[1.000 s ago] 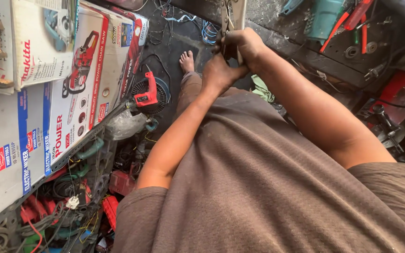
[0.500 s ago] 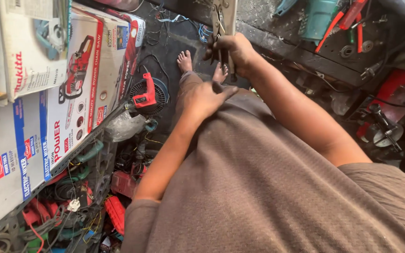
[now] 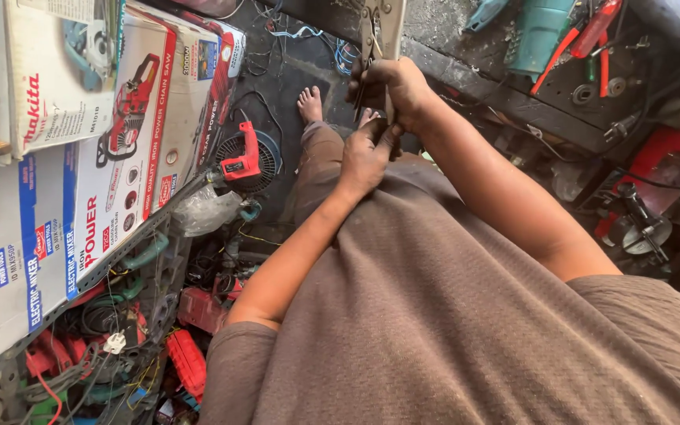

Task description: Repairing or assembling an electric power tool component on a cluttered workbench.

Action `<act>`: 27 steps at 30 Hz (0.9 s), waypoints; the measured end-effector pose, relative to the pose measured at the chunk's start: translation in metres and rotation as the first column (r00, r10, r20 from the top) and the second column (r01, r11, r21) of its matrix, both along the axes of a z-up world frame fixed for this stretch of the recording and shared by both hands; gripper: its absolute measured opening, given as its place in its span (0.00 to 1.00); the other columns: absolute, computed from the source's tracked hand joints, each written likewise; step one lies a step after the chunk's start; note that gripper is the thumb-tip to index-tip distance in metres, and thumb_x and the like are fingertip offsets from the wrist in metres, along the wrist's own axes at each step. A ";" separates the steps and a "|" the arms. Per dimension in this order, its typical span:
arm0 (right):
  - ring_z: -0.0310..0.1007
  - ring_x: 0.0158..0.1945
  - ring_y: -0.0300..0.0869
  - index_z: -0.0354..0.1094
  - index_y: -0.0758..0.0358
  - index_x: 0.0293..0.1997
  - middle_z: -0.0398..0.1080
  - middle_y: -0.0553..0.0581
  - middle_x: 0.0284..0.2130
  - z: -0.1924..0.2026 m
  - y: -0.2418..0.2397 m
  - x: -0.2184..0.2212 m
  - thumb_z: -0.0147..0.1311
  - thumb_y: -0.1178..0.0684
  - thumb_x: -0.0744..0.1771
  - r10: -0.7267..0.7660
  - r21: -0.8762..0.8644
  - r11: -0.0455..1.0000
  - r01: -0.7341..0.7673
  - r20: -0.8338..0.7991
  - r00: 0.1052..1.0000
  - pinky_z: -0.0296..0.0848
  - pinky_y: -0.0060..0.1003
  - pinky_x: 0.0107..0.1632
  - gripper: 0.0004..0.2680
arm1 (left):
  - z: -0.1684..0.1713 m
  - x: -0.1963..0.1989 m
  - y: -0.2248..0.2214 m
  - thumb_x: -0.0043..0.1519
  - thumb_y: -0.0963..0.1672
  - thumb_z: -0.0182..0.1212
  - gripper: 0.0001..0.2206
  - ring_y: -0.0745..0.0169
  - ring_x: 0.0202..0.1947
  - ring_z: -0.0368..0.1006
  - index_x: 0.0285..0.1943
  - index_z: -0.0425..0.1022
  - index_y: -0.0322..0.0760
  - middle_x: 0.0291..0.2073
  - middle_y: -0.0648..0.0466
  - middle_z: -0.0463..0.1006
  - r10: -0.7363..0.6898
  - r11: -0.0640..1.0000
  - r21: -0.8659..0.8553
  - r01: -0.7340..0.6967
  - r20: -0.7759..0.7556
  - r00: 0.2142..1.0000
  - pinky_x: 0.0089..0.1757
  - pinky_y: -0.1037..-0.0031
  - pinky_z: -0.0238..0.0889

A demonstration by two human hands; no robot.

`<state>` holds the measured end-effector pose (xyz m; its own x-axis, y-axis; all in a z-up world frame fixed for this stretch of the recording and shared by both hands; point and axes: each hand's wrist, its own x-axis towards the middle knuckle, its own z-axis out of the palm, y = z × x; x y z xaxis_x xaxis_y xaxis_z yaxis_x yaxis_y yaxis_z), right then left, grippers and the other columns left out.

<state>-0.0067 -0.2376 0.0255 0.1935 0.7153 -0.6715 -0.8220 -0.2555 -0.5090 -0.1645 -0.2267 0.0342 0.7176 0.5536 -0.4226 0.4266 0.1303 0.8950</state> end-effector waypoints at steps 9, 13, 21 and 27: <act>0.79 0.37 0.52 0.70 0.72 0.41 0.74 0.62 0.32 0.004 -0.001 -0.001 0.50 0.60 0.63 -0.008 -0.016 1.000 0.008 -0.021 1.000 0.80 0.46 0.49 0.08 | 0.003 0.000 0.003 0.67 0.52 0.57 0.18 0.46 0.38 0.81 0.49 0.79 0.33 0.42 0.43 0.82 -0.067 0.973 -0.218 0.073 0.036 0.997 0.43 0.59 0.73; 0.79 0.37 0.53 0.69 0.72 0.41 0.74 0.64 0.32 0.002 0.001 -0.004 0.50 0.60 0.63 -0.038 -0.036 0.999 0.037 -0.037 0.999 0.81 0.48 0.51 0.07 | -0.014 -0.010 -0.007 0.70 0.52 0.49 0.19 0.29 0.47 0.76 0.46 0.79 0.33 0.52 0.33 0.76 -0.135 0.894 0.415 0.171 -0.113 0.984 0.47 0.52 0.68; 0.78 0.38 0.52 0.69 0.72 0.42 0.73 0.63 0.33 0.003 0.001 0.000 0.50 0.61 0.62 -0.020 0.022 1.000 0.021 -0.054 0.998 0.80 0.49 0.53 0.08 | -0.052 -0.006 -0.007 0.75 0.51 0.44 0.21 0.31 0.43 0.73 0.39 0.72 0.30 0.29 0.40 0.75 -0.231 0.919 0.376 0.121 0.263 0.937 0.67 0.46 0.53; 0.78 0.39 0.52 0.70 0.72 0.42 0.73 0.62 0.34 -0.002 -0.005 0.006 0.50 0.60 0.63 0.035 0.064 0.997 -0.034 -0.013 0.999 0.79 0.47 0.52 0.08 | -0.057 -0.001 0.002 0.72 0.53 0.41 0.23 0.55 0.32 0.75 0.35 0.74 0.34 0.21 0.54 0.76 -0.287 0.957 0.107 0.270 0.191 0.939 0.70 0.49 0.32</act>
<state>-0.0008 -0.2422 0.0231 0.1582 0.7629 -0.6269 -0.8206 -0.2516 -0.5132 -0.1659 -0.2247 -0.0223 0.9135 0.3447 -0.2159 0.2445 -0.0413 0.9688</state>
